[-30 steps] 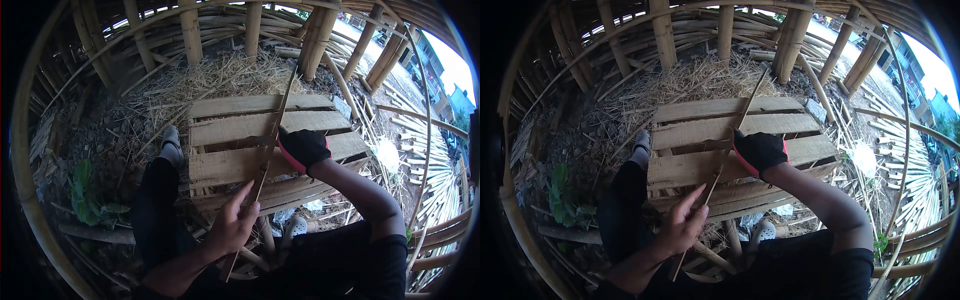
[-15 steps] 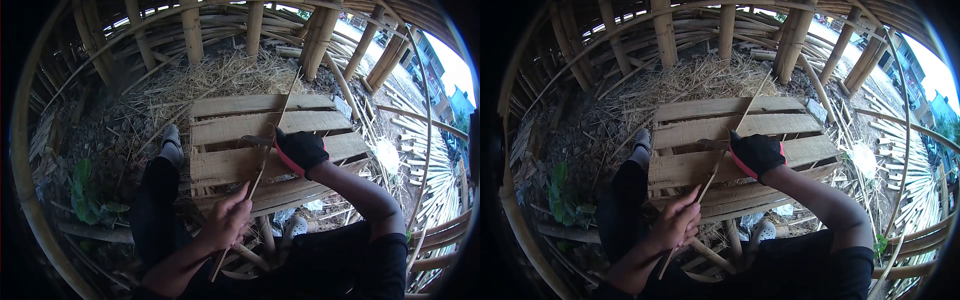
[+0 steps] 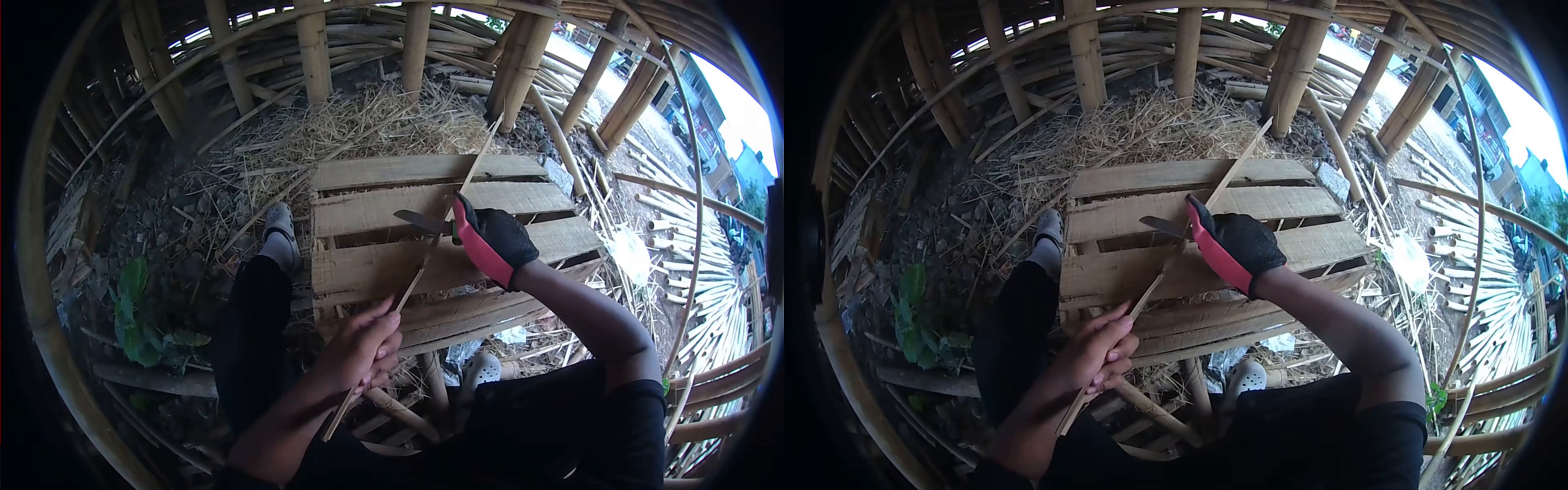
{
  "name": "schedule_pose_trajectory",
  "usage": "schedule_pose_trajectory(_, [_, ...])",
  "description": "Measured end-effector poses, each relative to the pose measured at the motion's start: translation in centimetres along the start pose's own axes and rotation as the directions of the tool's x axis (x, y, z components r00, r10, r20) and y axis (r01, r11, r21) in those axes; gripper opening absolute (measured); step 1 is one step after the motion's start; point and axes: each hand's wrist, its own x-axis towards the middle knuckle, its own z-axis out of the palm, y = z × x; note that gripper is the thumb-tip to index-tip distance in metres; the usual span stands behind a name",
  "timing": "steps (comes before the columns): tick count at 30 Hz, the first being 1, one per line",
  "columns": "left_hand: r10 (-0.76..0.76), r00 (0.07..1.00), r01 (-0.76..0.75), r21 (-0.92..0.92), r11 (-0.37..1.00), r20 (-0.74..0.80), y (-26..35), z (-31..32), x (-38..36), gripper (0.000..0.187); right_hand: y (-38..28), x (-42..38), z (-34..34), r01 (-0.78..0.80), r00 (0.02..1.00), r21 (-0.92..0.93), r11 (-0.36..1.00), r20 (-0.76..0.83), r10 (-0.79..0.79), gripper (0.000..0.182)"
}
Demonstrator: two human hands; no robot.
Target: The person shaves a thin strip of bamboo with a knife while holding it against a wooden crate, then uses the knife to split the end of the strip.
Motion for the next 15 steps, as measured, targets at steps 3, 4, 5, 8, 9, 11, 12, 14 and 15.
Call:
schedule_pose_trajectory(3, [-0.013, 1.000, 0.013, -0.015, 1.000, -0.009, -0.6, 0.0, 0.2, 0.025, 0.2, 0.0, 0.5, 0.168, 0.980, -0.020, 0.986, -0.109, -0.169, 0.067])
schedule_pose_trajectory(4, [0.011, 1.000, -0.010, 0.023, 1.000, -0.016, -0.8, 0.1, 0.3, 0.034, 0.1, 0.2, 0.1, 0.167, 0.980, -0.021, 0.986, -0.109, -0.168, 0.067])
schedule_pose_trajectory(5, [0.035, 0.999, -0.034, 0.061, 0.998, -0.024, -0.9, 0.2, 0.4, 0.044, -0.2, 0.6, -0.4, 0.043, 0.999, 0.109, 0.993, 0.018, -0.045, 0.068])
schedule_pose_trajectory(8, [0.109, 0.994, -0.104, 0.221, 0.970, -0.013, -1.0, 0.8, 0.3, 0.057, -0.8, 1.4, -0.9, -0.140, 0.977, 0.273, 0.952, 0.196, 0.087, 0.069])
schedule_pose_trajectory(9, [0.108, 0.994, -0.103, 0.222, 0.970, -0.012, -0.9, 1.0, 0.3, 0.057, -0.9, 1.5, -0.9, -0.183, 0.966, 0.324, 0.928, 0.233, 0.109, 0.071])
schedule_pose_trajectory(11, [0.110, 0.994, -0.102, 0.204, 0.974, -0.027, -0.8, 1.2, 0.3, 0.058, -1.4, 1.4, -1.2, -0.171, 0.971, 0.272, 0.947, 0.210, 0.115, 0.071])
schedule_pose_trajectory(12, [0.108, 0.994, -0.100, 0.207, 0.973, -0.029, -0.8, 1.2, 0.3, 0.058, -1.6, 1.4, -1.3, -0.157, 0.975, 0.215, 0.964, 0.188, 0.117, 0.072])
schedule_pose_trajectory(14, [0.099, 0.994, -0.085, 0.224, 0.971, -0.052, -0.9, 1.2, 0.3, 0.057, -1.5, 1.4, -1.1, -0.147, 0.977, 0.207, 0.967, 0.181, 0.110, 0.072])
schedule_pose_trajectory(15, [0.098, 0.994, -0.084, 0.225, 0.971, -0.054, -0.9, 1.0, 0.3, 0.057, -1.4, 1.4, -1.0, -0.136, 0.979, 0.196, 0.971, 0.173, 0.103, 0.072])
